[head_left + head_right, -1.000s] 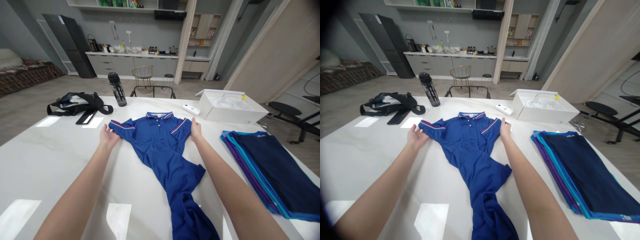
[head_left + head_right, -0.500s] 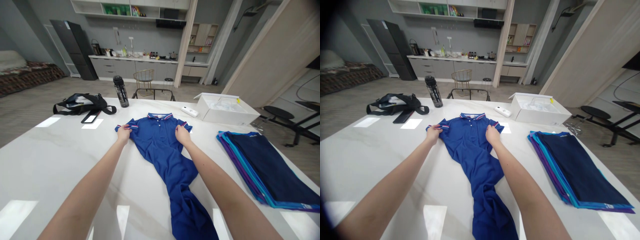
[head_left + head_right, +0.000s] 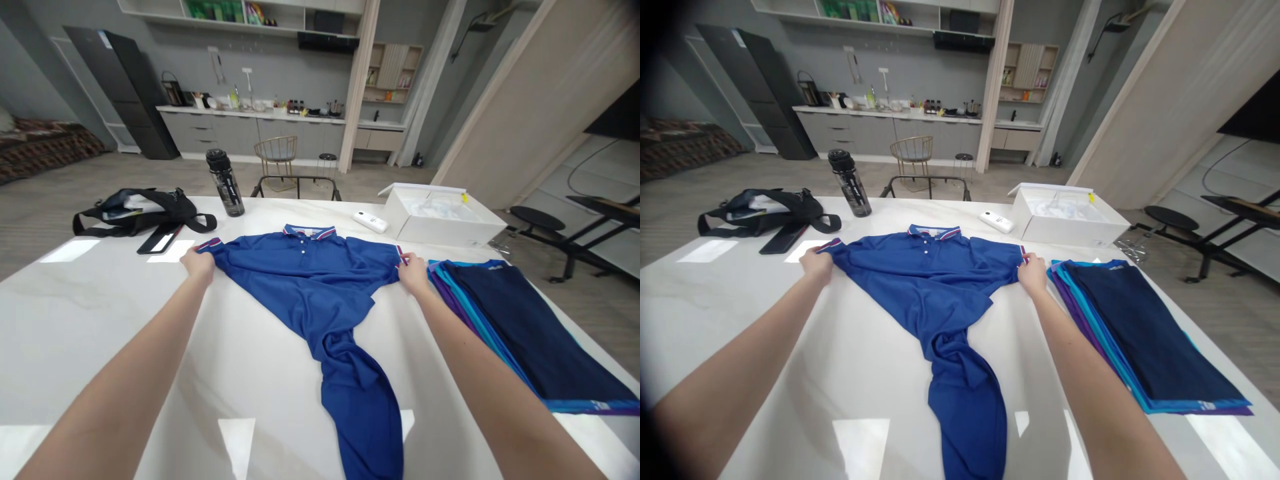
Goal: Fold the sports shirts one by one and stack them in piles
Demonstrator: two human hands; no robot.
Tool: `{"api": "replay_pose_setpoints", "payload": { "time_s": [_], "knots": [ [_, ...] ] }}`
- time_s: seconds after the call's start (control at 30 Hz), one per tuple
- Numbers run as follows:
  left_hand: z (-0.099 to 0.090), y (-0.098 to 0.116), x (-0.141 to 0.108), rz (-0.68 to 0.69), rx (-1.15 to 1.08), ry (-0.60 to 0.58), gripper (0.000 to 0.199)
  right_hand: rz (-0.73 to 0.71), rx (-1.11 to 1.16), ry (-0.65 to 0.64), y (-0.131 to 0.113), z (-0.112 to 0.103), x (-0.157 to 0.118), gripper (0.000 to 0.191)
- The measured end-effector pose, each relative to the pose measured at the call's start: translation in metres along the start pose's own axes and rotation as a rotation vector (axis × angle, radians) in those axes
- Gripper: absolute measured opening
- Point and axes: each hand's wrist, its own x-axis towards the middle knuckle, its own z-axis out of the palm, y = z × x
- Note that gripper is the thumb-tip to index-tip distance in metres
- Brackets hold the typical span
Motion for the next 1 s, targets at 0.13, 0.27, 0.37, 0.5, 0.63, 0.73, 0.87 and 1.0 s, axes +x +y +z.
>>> {"api": "replay_pose_setpoints", "payload": {
  "time_s": [0.13,0.27,0.37,0.5,0.63,0.73,0.87,1.0],
  "knots": [
    [0.033,-0.003,-0.067,0.477,0.589,-0.295,0.046,-0.342,-0.18,0.026,-0.034,-0.001,-0.036,0.034],
    [0.075,-0.017,-0.157,0.72,0.915,-1.02,0.035,-0.665,-0.03,-0.333,-0.077,0.012,-0.081,0.026],
    [0.098,-0.032,-0.211,0.736,1.076,-1.17,0.049,-0.638,0.112,-0.47,-0.089,0.02,-0.109,0.023],
    [0.114,-0.036,-0.241,0.745,1.252,-1.129,0.056,-0.434,0.276,-0.498,-0.08,0.015,-0.129,0.023],
    [0.107,-0.023,-0.24,0.674,1.297,-1.145,0.035,-0.415,0.309,-0.429,-0.062,-0.008,-0.146,0.023],
    [0.094,-0.016,-0.239,0.674,1.317,-1.078,0.041,-0.433,0.225,-0.418,-0.056,-0.025,-0.171,0.027],
    [0.09,-0.024,-0.252,0.714,1.287,-1.102,0.048,-0.487,0.081,-0.404,-0.06,-0.039,-0.206,0.031],
    [0.101,-0.03,-0.274,0.758,1.313,-1.217,0.04,-0.474,0.149,-0.432,-0.064,-0.041,-0.219,0.028]
  ]
}}
